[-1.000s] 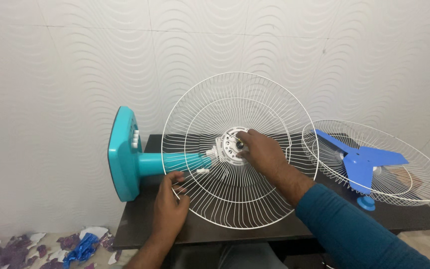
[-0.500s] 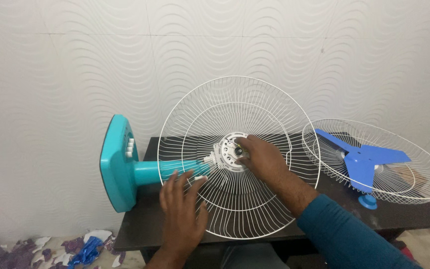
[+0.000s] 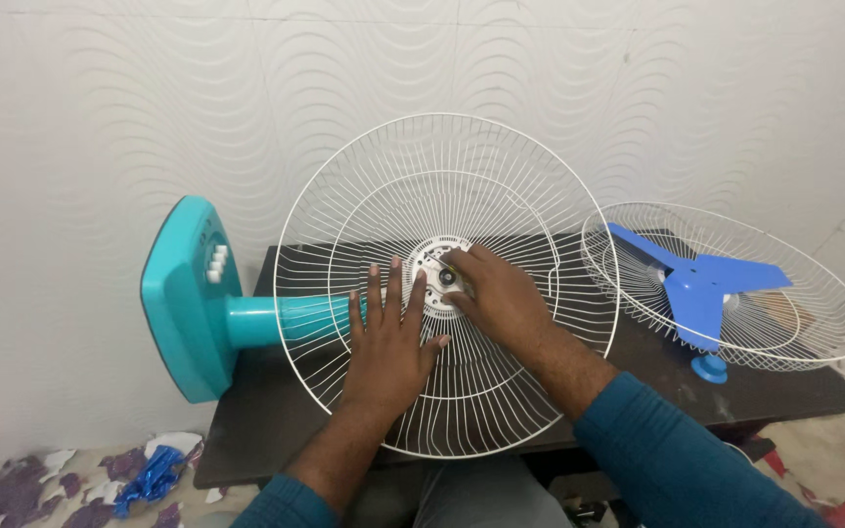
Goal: The person disassembles a table fan by first removing the front grille, then unscrewing the central nut to detach the fan blades, and finally unscrewing the rear grille from the motor housing. The components are placed on the table.
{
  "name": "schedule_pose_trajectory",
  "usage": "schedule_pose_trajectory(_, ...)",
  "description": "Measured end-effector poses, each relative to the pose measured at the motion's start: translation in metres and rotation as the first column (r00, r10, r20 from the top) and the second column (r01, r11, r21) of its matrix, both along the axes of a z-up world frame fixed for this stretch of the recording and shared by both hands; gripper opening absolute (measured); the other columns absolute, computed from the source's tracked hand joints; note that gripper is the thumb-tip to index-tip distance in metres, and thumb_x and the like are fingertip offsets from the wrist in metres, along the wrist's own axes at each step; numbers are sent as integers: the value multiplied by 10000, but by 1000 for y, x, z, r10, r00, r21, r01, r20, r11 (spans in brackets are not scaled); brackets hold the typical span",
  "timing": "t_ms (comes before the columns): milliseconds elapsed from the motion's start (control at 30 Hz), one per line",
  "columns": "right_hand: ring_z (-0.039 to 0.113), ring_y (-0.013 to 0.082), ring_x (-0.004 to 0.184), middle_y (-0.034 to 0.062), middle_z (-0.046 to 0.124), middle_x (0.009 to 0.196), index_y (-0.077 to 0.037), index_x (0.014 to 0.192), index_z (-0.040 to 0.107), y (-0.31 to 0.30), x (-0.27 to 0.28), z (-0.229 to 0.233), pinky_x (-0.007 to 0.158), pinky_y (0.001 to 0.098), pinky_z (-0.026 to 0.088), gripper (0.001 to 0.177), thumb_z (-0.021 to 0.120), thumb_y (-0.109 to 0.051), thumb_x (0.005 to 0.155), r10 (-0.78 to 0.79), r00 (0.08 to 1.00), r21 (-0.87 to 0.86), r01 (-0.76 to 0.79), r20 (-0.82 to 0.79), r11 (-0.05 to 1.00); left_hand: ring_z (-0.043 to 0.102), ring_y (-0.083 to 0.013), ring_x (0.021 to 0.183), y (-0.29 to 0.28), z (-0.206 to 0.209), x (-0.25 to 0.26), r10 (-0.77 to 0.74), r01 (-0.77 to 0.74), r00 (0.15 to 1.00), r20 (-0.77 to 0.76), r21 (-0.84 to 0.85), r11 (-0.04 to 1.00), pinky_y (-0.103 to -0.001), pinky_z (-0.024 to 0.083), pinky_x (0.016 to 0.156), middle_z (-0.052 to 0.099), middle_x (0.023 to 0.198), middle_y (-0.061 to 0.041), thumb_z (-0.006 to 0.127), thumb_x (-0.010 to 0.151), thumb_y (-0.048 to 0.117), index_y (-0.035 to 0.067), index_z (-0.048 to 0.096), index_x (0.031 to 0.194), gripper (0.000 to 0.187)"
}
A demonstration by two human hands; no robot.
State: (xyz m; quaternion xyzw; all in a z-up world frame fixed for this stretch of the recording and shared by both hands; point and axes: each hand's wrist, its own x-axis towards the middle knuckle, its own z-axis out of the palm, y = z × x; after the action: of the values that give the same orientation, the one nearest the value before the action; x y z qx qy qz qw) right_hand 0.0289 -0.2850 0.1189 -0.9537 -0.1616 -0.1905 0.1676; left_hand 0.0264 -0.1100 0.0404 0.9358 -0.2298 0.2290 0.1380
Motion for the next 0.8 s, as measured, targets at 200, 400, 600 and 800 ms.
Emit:
schedule_pose_trajectory(200,701,291,879,114,599,1128,-151,1341,591,18,-2,3,748,427,603,506,766,-296,889,-52,999,-96,51,-3,994,-82,-419,1550,12,1,-3,19,-24,995,-95,-55,998,-642,-6,1212,-16,1694,-207,504,965,584,148,136,1628,874)
schedule_pose_trajectory(400,717,259,903,125,560,1207,-141,1311,583,33,1,7,732,388,631,509,766,-337,878,-53,998,-138,50,-21,989,-93,-414,1552,17,5,-9,62,-73,982,-177,-56,996,-642,-7,1222,-28,1696,-192,539,950,591,164,129,1624,896)
schedule_pose_trajectory(600,721,265,901,121,568,1182,-129,1330,573,33,5,6,743,402,624,568,786,-385,869,-40,999,-45,38,-34,998,-95,-418,1551,19,1,-6,29,-44,990,-141,-102,994,-648,-13,1218,-25,1695,-194,565,959,546,147,139,1621,882)
schedule_pose_trajectory(800,723,282,933,137,554,1252,-121,1315,592,35,6,6,736,400,628,552,784,-367,859,-21,999,-84,24,44,996,-107,-414,1554,13,5,-7,40,-64,980,-193,-118,991,-650,-34,1216,-48,1697,-207,566,986,513,107,124,1619,873)
